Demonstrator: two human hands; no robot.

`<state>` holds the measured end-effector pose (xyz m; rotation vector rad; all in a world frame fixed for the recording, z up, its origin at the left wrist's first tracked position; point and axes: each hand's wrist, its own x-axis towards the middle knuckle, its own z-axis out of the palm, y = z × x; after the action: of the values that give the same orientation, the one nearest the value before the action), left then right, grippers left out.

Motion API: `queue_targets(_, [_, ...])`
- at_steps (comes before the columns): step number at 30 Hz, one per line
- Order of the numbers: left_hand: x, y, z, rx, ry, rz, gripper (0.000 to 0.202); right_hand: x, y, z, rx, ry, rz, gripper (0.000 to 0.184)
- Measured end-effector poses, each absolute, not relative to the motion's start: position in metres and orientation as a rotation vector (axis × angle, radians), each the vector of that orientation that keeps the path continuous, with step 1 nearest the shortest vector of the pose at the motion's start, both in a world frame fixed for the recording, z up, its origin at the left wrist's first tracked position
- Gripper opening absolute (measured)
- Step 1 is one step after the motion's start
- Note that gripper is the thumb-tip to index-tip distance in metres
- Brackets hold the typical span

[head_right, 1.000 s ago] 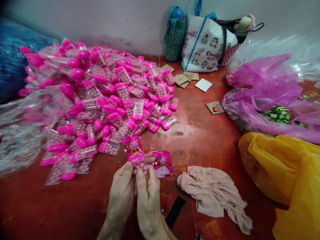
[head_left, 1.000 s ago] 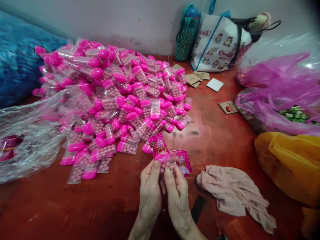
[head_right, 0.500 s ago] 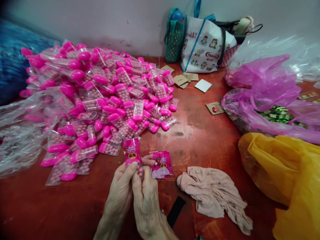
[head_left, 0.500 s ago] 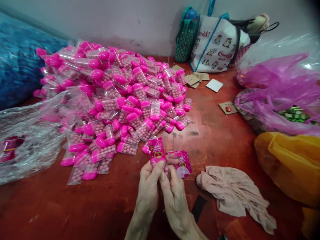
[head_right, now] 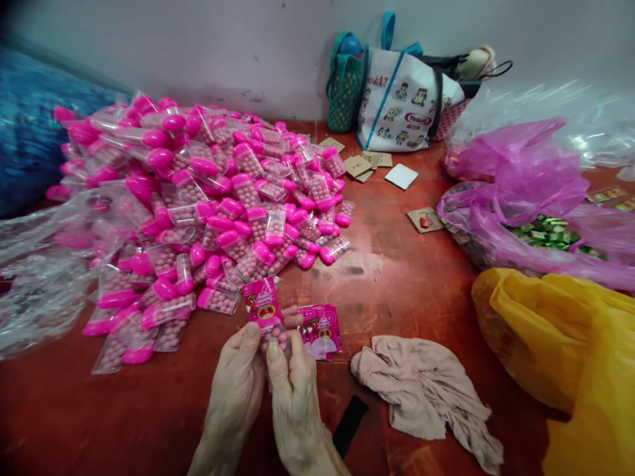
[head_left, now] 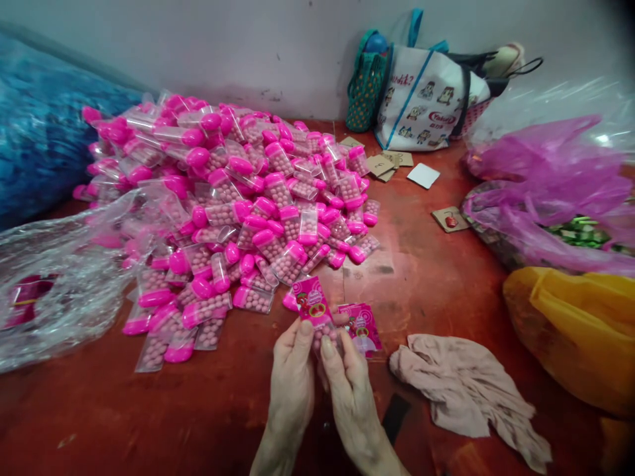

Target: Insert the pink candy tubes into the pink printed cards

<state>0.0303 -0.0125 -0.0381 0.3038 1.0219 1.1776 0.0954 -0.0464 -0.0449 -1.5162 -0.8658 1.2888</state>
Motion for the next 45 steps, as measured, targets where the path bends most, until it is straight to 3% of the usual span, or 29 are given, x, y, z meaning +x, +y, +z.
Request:
queue_targets(6, [0.036,-0.019,-0.037,0.315,0.979,1.150,0.014,0.101,-0.046,-0.049,-1.569,-0.826,1.241,0.028])
queue_targets(15, [0.025,-0.013,-0.035,0.271,1.114,1.030,0.029,0.112,-0.038,-0.045,-1.237,-0.991,1.580,0.004])
queue_targets(26, [0.035,-0.022,-0.036,0.436,1.131,0.952,0.031,0.114,-0.036,-0.050,-1.156,-0.929,1.498,0.023])
queue_targets(45, [0.023,-0.031,-0.036,0.453,1.103,0.960,0.034,0.101,-0.044,-0.047,-1.143,-0.903,1.593,0.034])
